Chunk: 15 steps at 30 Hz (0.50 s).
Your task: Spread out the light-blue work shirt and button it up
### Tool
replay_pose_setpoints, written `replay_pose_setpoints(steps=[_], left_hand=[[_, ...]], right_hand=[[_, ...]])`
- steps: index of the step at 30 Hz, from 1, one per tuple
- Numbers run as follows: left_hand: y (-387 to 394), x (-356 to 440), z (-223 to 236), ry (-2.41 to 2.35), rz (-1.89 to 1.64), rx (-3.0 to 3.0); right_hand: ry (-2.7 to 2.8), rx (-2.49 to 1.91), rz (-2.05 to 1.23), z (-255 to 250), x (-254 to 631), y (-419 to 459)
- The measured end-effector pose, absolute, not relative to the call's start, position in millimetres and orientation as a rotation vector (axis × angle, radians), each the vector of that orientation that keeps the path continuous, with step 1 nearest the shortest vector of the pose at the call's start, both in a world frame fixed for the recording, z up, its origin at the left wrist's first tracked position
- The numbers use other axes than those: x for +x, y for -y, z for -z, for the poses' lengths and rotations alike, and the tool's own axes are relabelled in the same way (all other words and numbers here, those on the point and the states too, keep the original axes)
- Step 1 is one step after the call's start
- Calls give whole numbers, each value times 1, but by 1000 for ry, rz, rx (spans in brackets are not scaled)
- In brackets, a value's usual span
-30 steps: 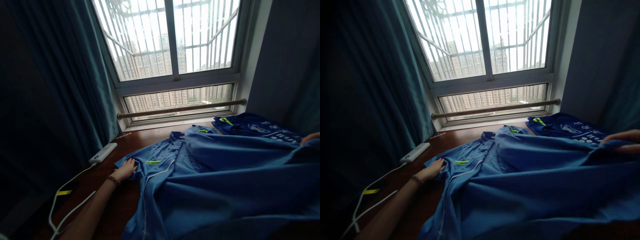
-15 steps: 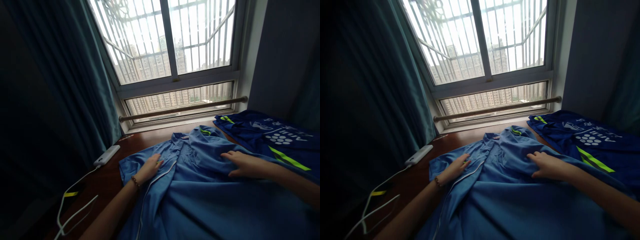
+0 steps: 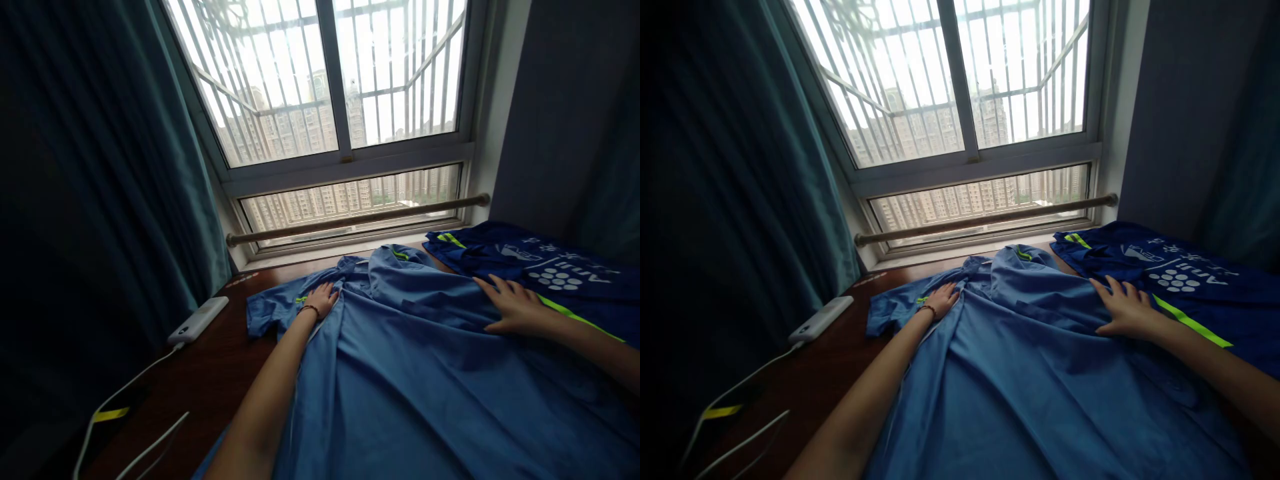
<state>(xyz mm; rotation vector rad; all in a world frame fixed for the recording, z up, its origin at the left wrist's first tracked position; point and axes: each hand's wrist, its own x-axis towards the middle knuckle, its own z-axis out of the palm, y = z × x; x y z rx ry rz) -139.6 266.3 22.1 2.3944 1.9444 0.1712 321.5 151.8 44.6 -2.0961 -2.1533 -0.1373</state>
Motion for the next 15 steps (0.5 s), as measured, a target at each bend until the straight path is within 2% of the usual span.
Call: replay_pose_setpoints(steps=[2, 5, 7, 11, 13, 15], left_hand=[[-275, -142, -23, -1951, -235, 2391], [-278, -144, -21, -1948, -341, 2406], [-276, -145, -21, -1933, -398, 2435], [-269, -143, -22, -1949, -481, 2480], [-266, -141, -23, -1964, -504, 2492], [-264, -139, -23, -1974, -508, 2497]], right_hand=[[2042, -2107, -33, -47, 336, -151], [2042, -1898, -268, -69, 342, -143], [1989, -1789, -134, -92, 333, -130], [1861, -1530, 383, -129, 280, -83], [2043, -1356, 438, -133, 244, -52], [2395, -1152, 264, -128, 211, -21]])
